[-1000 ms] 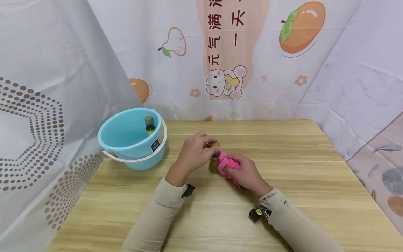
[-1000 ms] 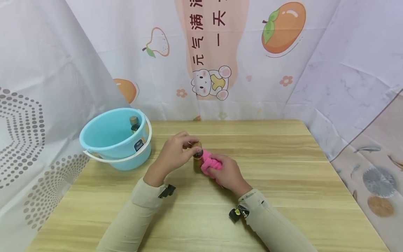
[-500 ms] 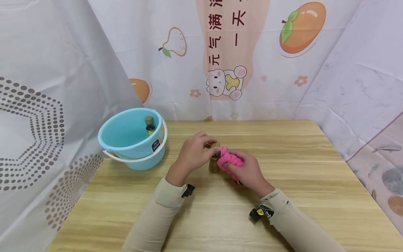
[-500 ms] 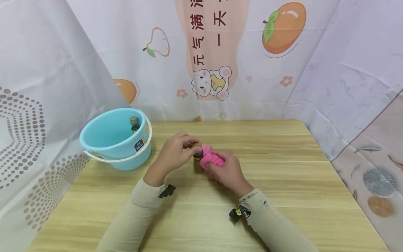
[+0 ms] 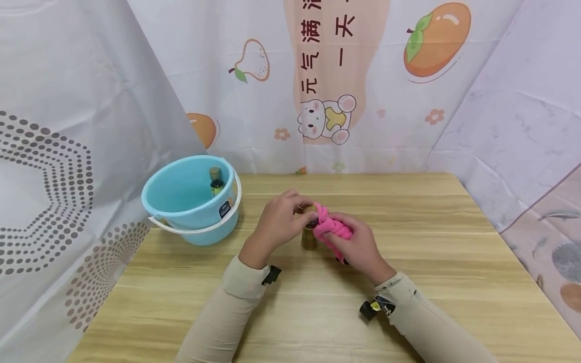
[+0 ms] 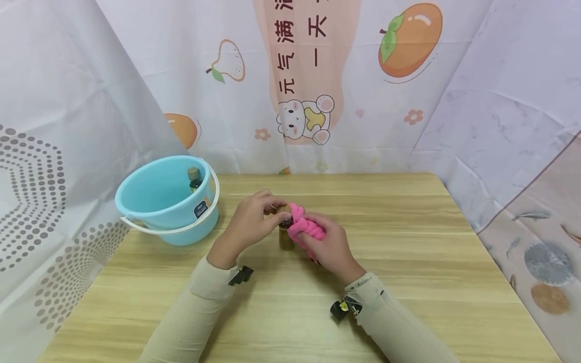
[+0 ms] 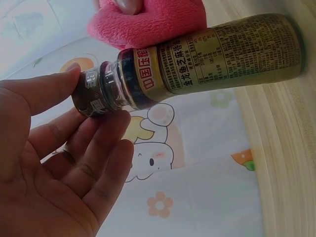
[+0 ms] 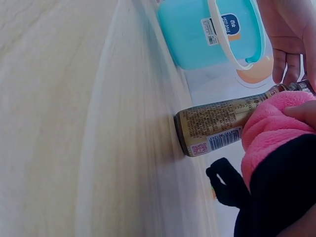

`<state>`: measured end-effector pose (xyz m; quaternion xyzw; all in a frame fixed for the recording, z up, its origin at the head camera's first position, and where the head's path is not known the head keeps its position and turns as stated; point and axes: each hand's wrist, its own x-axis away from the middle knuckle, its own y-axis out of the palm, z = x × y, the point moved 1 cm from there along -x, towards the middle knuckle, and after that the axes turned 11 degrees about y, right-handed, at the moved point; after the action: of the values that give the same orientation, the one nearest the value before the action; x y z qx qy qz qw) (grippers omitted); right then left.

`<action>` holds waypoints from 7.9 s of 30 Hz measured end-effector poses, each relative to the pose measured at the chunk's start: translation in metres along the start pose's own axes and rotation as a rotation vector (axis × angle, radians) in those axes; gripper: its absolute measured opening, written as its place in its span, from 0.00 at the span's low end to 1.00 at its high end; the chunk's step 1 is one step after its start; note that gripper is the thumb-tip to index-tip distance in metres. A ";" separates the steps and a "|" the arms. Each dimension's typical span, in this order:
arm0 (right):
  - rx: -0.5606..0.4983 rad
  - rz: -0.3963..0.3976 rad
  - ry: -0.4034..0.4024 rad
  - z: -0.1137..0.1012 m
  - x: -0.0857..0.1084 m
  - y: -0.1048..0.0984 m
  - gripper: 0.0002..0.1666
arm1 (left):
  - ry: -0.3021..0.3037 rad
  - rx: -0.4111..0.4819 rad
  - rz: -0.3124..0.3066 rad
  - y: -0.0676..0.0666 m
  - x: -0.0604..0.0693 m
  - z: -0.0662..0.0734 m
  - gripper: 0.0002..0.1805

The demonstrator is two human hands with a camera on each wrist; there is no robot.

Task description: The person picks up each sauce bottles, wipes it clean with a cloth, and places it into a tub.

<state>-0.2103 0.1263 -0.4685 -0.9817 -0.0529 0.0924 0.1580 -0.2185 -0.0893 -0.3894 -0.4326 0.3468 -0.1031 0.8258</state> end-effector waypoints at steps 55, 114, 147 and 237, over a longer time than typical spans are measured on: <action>0.057 -0.057 0.099 0.003 0.001 0.002 0.21 | 0.008 -0.022 -0.002 -0.003 0.001 0.001 0.14; 0.060 -0.043 0.021 -0.001 0.003 0.004 0.18 | -0.078 -0.019 0.035 -0.003 0.003 -0.003 0.16; 0.287 -0.177 0.189 0.008 0.001 0.004 0.16 | -0.056 -0.041 0.045 -0.003 0.001 -0.003 0.19; -0.014 -0.051 -0.084 -0.007 0.004 0.000 0.17 | -0.086 -0.064 0.030 -0.005 0.005 0.000 0.17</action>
<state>-0.2053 0.1249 -0.4631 -0.9764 -0.0849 0.1291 0.1510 -0.2141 -0.0952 -0.3879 -0.4576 0.3207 -0.0609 0.8271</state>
